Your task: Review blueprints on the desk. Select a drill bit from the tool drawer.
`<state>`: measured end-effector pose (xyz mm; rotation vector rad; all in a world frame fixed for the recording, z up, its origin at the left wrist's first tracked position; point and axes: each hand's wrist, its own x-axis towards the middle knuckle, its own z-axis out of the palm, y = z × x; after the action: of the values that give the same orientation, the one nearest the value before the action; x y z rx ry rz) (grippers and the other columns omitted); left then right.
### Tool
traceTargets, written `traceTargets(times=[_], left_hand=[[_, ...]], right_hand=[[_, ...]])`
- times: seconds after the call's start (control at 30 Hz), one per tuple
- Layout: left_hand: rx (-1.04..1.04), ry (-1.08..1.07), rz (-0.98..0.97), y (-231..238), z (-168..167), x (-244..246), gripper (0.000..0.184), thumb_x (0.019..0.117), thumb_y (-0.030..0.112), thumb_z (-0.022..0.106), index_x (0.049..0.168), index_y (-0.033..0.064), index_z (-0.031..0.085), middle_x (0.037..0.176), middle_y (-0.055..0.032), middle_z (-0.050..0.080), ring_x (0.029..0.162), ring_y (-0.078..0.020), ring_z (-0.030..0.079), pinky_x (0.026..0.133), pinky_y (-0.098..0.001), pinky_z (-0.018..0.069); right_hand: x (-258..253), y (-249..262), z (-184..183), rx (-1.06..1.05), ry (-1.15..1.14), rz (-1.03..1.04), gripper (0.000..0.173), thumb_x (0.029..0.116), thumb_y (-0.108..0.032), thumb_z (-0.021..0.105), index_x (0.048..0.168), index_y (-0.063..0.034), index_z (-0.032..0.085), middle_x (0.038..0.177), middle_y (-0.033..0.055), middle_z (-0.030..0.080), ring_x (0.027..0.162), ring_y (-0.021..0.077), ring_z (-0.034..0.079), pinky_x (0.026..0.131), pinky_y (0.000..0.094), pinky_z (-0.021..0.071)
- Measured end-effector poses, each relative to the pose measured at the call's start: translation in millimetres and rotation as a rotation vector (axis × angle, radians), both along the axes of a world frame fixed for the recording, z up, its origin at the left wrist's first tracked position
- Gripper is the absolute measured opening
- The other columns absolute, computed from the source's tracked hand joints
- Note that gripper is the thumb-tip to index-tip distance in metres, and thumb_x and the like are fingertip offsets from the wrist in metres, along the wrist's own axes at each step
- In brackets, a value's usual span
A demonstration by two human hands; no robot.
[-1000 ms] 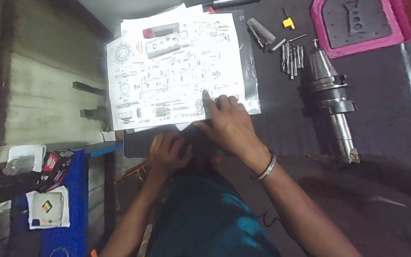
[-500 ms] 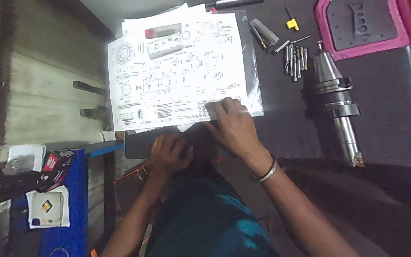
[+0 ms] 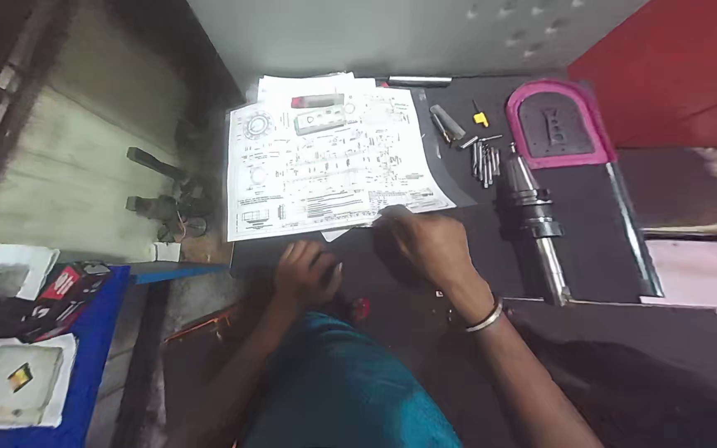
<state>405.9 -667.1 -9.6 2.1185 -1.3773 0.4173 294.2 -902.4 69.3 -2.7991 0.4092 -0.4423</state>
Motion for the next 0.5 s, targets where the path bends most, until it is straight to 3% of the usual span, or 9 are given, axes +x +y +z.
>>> traceTargets(times=[0.07, 0.17, 0.23, 0.3, 0.37, 0.4, 0.5], left_hand=[[-0.043, 0.110, -0.078, 5, 4, 2, 0.029, 0.0967, 0.034, 0.056, 0.083, 0.0141, 0.070, 0.087, -0.0040, 0.072, 0.084, -0.0205, 0.068, 0.073, -0.0370, 0.0562], [-0.177, 0.353, -0.257, 9, 16, 13, 0.029, 0.0963, 0.029, 0.058, 0.075, 0.0098, 0.066, 0.081, -0.0047, 0.072, 0.079, -0.0155, 0.069, 0.071, -0.0316, 0.0575], [-0.216, 0.432, -0.317, 7, 38, 33, 0.028, 0.0959, 0.025, 0.063, 0.074, 0.0081, 0.064, 0.087, -0.0068, 0.072, 0.083, -0.0148, 0.069, 0.074, -0.0300, 0.0581], [-0.175, 0.429, -0.304, -4, 59, 65, 0.022, 0.0951, 0.025, 0.067, 0.086, 0.0057, 0.070, 0.103, -0.0104, 0.072, 0.097, -0.0173, 0.069, 0.084, -0.0324, 0.0588], [-0.067, 0.401, -0.296, -25, 72, 102, 0.029, 0.0943, 0.031, 0.069, 0.114, 0.0101, 0.074, 0.124, -0.0086, 0.067, 0.115, -0.0182, 0.065, 0.096, -0.0374, 0.0569], [-0.034, 0.381, -0.330, -36, 76, 115, 0.033, 0.0947, 0.032, 0.069, 0.120, 0.0121, 0.073, 0.128, -0.0072, 0.066, 0.118, -0.0182, 0.063, 0.098, -0.0386, 0.0560], [-0.047, 0.346, -0.572, -65, 88, 114, 0.022, 0.0976, 0.028, 0.064, 0.109, 0.0128, 0.076, 0.099, -0.0039, 0.076, 0.093, -0.0150, 0.070, 0.083, -0.0361, 0.0561]], right_hand=[[-1, 3, 1, 0.075, 0.073, -0.030, 0.028, 0.1037, -0.033, 0.051, 0.114, -0.0179, 0.073, 0.067, 0.0064, 0.068, 0.057, 0.0295, 0.067, 0.049, 0.0495, 0.0508], [-5, 10, -1, 0.275, 0.110, -0.077, 0.033, 0.1051, -0.038, 0.052, 0.121, -0.0161, 0.071, 0.097, 0.0044, 0.076, 0.082, 0.0224, 0.074, 0.070, 0.0476, 0.0600], [-7, 18, 0, 0.378, 0.080, -0.140, 0.037, 0.1041, -0.041, 0.054, 0.123, -0.0146, 0.071, 0.106, 0.0032, 0.076, 0.088, 0.0177, 0.074, 0.077, 0.0432, 0.0611], [-12, 28, -2, 0.423, 0.055, -0.212, 0.038, 0.1032, -0.043, 0.055, 0.121, -0.0140, 0.073, 0.106, 0.0032, 0.076, 0.086, 0.0165, 0.073, 0.076, 0.0420, 0.0612], [-22, 35, -9, 0.477, 0.049, -0.253, 0.037, 0.1037, -0.043, 0.055, 0.120, -0.0153, 0.073, 0.103, 0.0025, 0.076, 0.088, 0.0150, 0.073, 0.079, 0.0415, 0.0612], [-32, 39, -14, 0.531, 0.039, -0.266, 0.036, 0.1038, -0.042, 0.056, 0.118, -0.0146, 0.073, 0.100, 0.0019, 0.076, 0.087, 0.0133, 0.073, 0.079, 0.0398, 0.0611], [-74, 59, -25, 0.885, -0.062, -0.363, 0.030, 0.1031, -0.035, 0.060, 0.097, -0.0087, 0.072, 0.078, -0.0029, 0.068, 0.067, 0.0028, 0.063, 0.063, 0.0234, 0.0553]])
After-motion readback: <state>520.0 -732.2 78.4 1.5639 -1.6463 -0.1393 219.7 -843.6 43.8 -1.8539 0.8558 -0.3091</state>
